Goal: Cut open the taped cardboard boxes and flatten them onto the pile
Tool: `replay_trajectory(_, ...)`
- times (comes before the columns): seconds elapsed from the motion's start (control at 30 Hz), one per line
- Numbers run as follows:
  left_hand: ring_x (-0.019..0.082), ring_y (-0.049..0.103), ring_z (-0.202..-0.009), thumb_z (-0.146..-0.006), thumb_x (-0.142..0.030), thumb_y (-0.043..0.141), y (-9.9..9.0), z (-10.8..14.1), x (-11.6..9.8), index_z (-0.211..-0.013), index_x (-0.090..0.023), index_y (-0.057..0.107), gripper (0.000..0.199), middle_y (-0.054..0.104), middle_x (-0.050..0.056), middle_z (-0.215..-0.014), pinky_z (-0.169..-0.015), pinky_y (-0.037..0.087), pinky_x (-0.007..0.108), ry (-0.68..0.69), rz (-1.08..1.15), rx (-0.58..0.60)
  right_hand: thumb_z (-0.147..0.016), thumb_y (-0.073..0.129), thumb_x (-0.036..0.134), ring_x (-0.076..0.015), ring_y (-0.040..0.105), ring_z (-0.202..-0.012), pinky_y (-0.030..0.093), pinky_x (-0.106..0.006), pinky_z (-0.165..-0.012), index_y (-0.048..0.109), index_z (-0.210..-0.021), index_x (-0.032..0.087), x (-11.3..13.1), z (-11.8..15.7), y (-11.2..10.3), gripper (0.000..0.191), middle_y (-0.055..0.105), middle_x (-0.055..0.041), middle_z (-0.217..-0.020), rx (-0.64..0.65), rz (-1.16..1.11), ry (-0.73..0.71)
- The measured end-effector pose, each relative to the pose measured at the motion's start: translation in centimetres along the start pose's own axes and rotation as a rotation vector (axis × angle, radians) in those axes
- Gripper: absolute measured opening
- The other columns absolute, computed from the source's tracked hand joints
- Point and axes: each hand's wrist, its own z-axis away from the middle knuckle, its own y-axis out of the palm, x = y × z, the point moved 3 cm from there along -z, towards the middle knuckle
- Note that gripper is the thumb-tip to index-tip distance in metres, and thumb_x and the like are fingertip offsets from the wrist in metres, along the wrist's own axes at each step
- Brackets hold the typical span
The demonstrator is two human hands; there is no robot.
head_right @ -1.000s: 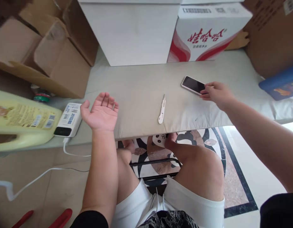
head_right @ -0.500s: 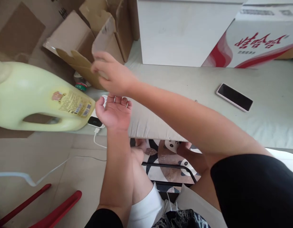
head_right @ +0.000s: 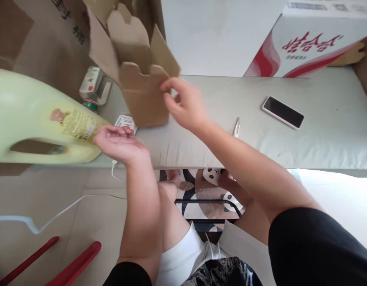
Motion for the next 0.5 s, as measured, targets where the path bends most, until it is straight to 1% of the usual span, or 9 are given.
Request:
replay_trajectory(0.07, 0.012, 0.040, -0.056, -0.082, -0.029, 0.044, 0.1, 0.4, 0.0, -0.064, -0.020, 0.041, 0.021, 0.034, -0.002, -0.062, -0.059, 0.032, 0.026, 0.075, 0.014, 0.014, -0.097, 0.056, 0.030, -0.0092, 0.056, -0.063, 0.050, -0.027, -0.063, 0.061, -0.097, 0.022, -1.9, 4.6, -4.1, 0.009, 0.066, 0.0008, -0.093, -0.135, -0.071, -0.055)
replay_trajectory(0.1, 0.012, 0.044, -0.059, -0.083, -0.029, 0.044, 0.3, 0.6, 0.1, -0.065, -0.019, 0.044, 0.019, 0.039, -0.001, -0.065, -0.060, 0.034, 0.026, 0.098, 0.015, 0.051, -0.096, 0.058, 0.032, -0.0103, 0.057, -0.065, 0.048, -0.027, -0.060, 0.060, -0.094, 0.023, -2.7, 6.9, -6.0, 0.009, 0.065, 0.0008, -0.088, -0.190, -0.083, -0.077)
replay_trajectory(0.17, 0.014, 0.055, -0.073, -0.084, -0.031, 0.046, 0.9, 1.3, 0.8, -0.076, -0.019, 0.056, 0.017, 0.053, 0.002, -0.077, -0.067, 0.040, 0.026, 0.113, -0.002, 0.207, -0.093, 0.065, 0.032, -0.0136, 0.062, -0.076, 0.048, -0.028, -0.063, 0.059, -0.092, 0.025, -4.0, 11.2, -9.3, 0.009, 0.063, 0.0002, -0.086, -0.322, -0.092, -0.105)
replay_trajectory(0.2, 0.015, 0.059, -0.084, -0.085, -0.034, 0.047, 1.3, 1.8, 1.3, -0.083, -0.019, 0.060, 0.020, 0.059, 0.004, -0.085, -0.073, 0.044, 0.027, 0.104, -0.010, 0.326, -0.093, 0.065, 0.031, -0.0151, 0.064, -0.082, 0.049, -0.030, -0.067, 0.059, -0.094, 0.026, -4.6, 12.9, -10.5, 0.008, 0.063, -0.0001, -0.087, -0.386, -0.095, -0.109)
replay_trajectory(0.27, 0.018, 0.063, -0.103, -0.089, -0.047, 0.047, 2.3, 3.1, 2.5, -0.095, -0.021, 0.064, 0.032, 0.065, 0.005, -0.100, -0.088, 0.049, 0.031, 0.070, -0.031, 0.592, -0.093, 0.064, 0.030, -0.0180, 0.067, -0.093, 0.052, -0.034, -0.076, 0.062, -0.100, 0.028, -5.2, 15.0, -11.8, 0.007, 0.064, -0.0010, -0.090, -0.456, -0.072, -0.144)
replay_trajectory(0.33, 0.022, 0.063, -0.112, -0.091, -0.059, 0.044, 3.0, 4.5, 3.6, -0.098, -0.022, 0.066, 0.045, 0.068, 0.007, -0.107, -0.102, 0.048, 0.037, 0.082, -0.085, 0.782, -0.094, 0.062, 0.030, -0.0202, 0.067, -0.100, 0.053, -0.038, -0.082, 0.067, -0.099, 0.028, -5.5, 15.8, -12.2, 0.007, 0.066, -0.0033, -0.100, -0.463, 0.000, -0.172)
replay_trajectory(0.4, 0.023, 0.063, -0.116, -0.093, -0.062, 0.043, 3.5, 5.5, 4.3, -0.099, -0.021, 0.069, 0.049, 0.070, 0.007, -0.111, -0.108, 0.046, 0.040, 0.150, -0.152, 0.861, -0.096, 0.059, 0.030, -0.0200, 0.066, -0.096, 0.053, -0.040, -0.080, 0.073, -0.093, 0.028, -5.8, 15.9, -12.3, 0.015, 0.064, -0.0051, -0.114, -0.456, 0.077, -0.180)
replay_trajectory(0.47, 0.022, 0.064, -0.114, -0.096, -0.058, 0.043, 3.8, 6.2, 4.7, -0.093, -0.020, 0.070, 0.047, 0.071, 0.007, -0.108, -0.110, 0.045, 0.040, 0.230, -0.172, 0.881, -0.097, 0.057, 0.033, -0.0175, 0.063, -0.087, 0.052, -0.041, -0.078, 0.076, -0.089, 0.028, -6.5, 16.1, -12.7, 0.021, 0.059, -0.0054, -0.126, -0.480, 0.114, -0.172)
replay_trajectory(0.5, 0.021, 0.064, -0.113, -0.097, -0.056, 0.044, 3.9, 6.5, 4.9, -0.089, -0.019, 0.070, 0.045, 0.071, 0.007, -0.106, -0.109, 0.045, 0.039, 0.255, -0.172, 0.880, -0.097, 0.056, 0.036, -0.0176, 0.061, -0.087, 0.052, -0.043, -0.079, 0.076, -0.090, 0.029, -7.0, 16.2, -12.9, 0.022, 0.054, -0.0053, -0.132, -0.498, 0.117, -0.161)
